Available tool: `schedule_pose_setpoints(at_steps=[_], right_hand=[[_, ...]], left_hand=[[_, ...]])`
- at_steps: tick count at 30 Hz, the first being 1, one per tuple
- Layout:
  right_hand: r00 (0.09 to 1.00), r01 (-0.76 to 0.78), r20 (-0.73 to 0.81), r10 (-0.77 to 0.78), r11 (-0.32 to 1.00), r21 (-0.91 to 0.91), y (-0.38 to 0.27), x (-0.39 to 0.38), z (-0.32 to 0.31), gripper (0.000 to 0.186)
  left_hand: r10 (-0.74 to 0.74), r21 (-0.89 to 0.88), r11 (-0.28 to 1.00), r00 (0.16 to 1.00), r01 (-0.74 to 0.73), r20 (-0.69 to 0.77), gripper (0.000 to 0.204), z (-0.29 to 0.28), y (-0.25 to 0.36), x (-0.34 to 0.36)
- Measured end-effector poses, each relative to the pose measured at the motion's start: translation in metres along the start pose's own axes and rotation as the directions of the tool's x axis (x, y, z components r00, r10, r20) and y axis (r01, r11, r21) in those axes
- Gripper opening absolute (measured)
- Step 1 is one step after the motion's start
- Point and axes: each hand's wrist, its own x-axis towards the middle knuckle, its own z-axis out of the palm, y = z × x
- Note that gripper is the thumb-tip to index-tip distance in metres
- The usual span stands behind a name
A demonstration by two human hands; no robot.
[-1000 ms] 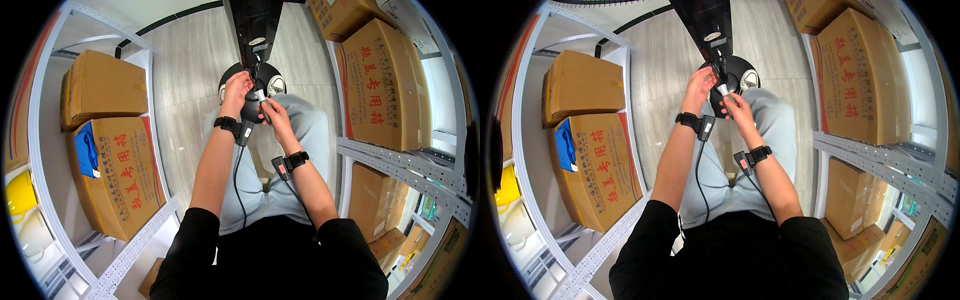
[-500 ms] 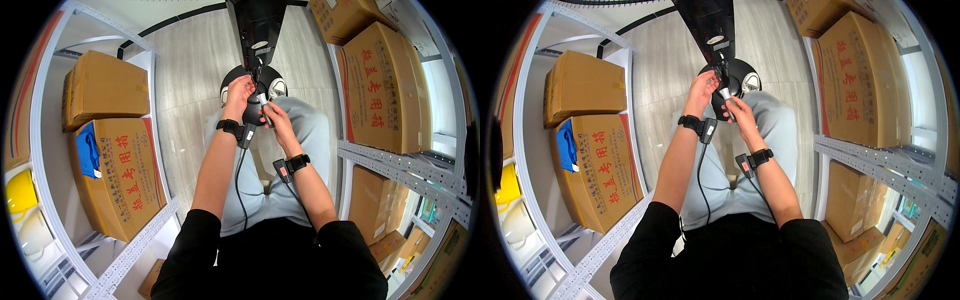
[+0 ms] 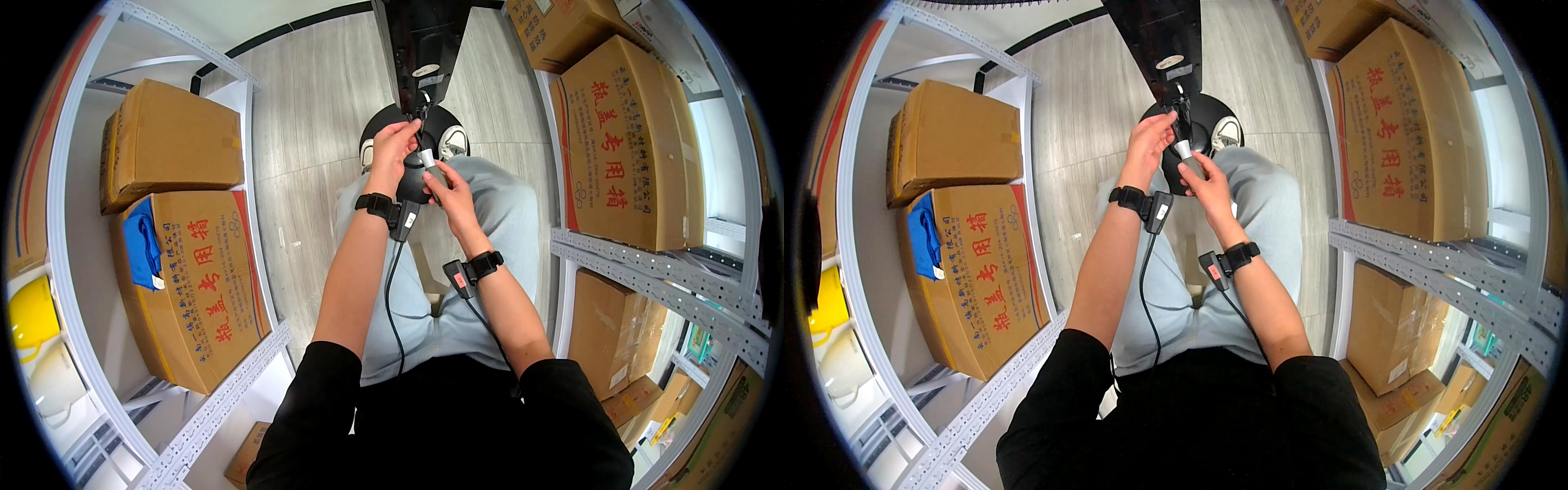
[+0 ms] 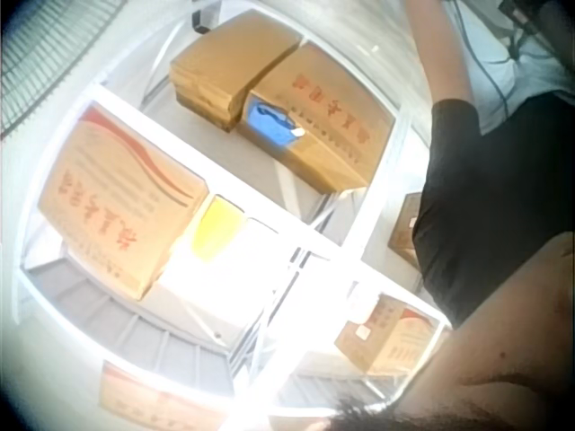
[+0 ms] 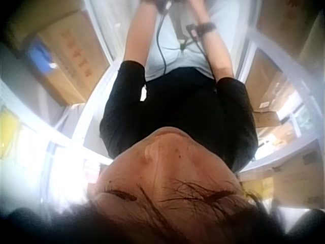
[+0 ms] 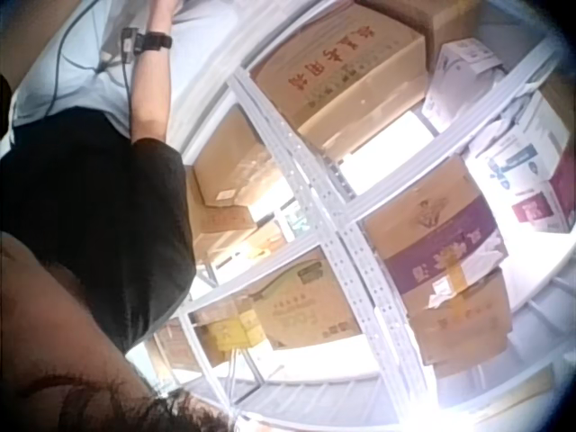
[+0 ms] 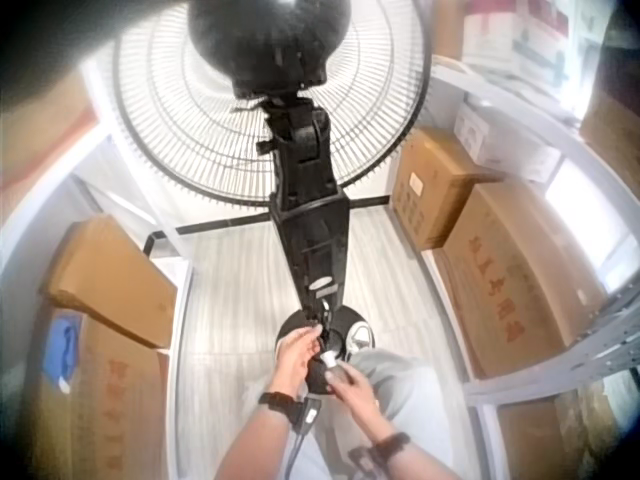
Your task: The person uses a screwdriver to remove screws from the base of a standing fan. They then detach the control panel housing and manipulate the internal wiring and components.
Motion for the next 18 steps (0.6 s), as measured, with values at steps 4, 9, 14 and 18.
schedule_pose_setpoints(at_steps=[4,9,14,18], right_hand=[[1.000,0.021,0.008,-0.022,0.999,0.039,-0.001,-0.004,0.004,0.043],[0.968,-0.244,0.144,0.207,0.916,0.320,-0.013,-0.006,-0.009,0.035],[0.965,-0.247,0.163,0.206,0.922,0.297,-0.013,-0.005,-0.011,0.031],[0.980,-0.182,0.126,0.153,0.947,0.264,-0.009,-0.005,-0.009,0.030]], left_hand=[[0.038,0.031,0.999,0.999,-0.038,0.018,0.025,-0.009,-0.006,0.006],[-0.010,-0.071,0.997,0.998,0.015,0.068,0.034,-0.006,-0.002,0.001],[-0.081,-0.096,0.992,0.996,0.085,0.044,0.033,0.000,0.007,-0.004],[-0.028,-0.049,0.998,0.999,0.029,0.015,0.025,-0.003,0.004,-0.002]])
